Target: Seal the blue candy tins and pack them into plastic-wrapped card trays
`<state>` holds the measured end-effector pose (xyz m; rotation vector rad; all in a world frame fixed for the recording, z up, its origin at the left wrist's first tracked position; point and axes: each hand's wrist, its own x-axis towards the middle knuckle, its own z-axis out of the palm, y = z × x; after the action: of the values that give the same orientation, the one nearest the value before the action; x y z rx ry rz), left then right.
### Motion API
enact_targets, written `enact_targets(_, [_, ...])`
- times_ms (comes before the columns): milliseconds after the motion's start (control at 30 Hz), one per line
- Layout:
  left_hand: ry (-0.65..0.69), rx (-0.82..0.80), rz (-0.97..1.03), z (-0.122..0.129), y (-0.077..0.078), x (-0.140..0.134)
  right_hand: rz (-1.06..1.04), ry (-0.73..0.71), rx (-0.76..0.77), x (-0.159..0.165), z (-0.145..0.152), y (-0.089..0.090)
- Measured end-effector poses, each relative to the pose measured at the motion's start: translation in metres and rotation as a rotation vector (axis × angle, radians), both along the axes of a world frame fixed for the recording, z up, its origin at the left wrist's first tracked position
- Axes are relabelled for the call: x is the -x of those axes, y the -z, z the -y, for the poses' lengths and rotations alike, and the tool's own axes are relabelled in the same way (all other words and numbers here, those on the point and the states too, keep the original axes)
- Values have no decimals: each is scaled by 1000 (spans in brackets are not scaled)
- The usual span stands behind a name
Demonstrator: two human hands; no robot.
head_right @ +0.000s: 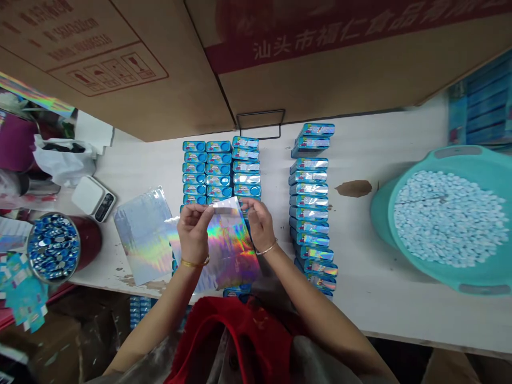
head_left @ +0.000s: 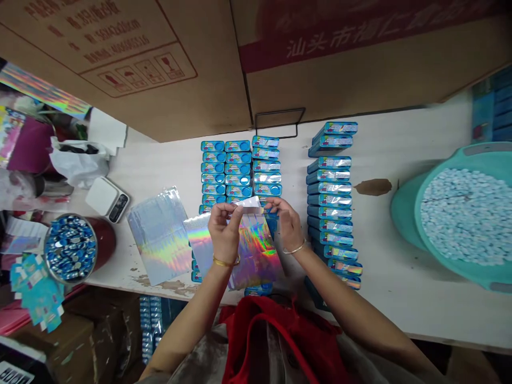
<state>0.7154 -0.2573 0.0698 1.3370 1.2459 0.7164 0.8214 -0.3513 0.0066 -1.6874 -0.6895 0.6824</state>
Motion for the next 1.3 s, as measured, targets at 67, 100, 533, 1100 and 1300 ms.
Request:
enact_targets(67, [-16, 92, 78, -1, 14, -14, -167, 6, 22, 1, 6, -5])
enact_targets(100, [-18, 126, 101, -1, 22, -20, -213, 35, 48, 1, 8, -6])
enact_targets(533, [228, -410, -537, -12, 73, -67, 95, 204, 186, -57, -6, 34])
enact_targets(1100, [307, -354, -857, -29, 78, -78, 209, 27, 171, -37, 13, 70])
enact_targets(1300, [471, -476, -709, -47, 60, -28, 600, -103, 354, -30, 7, 35])
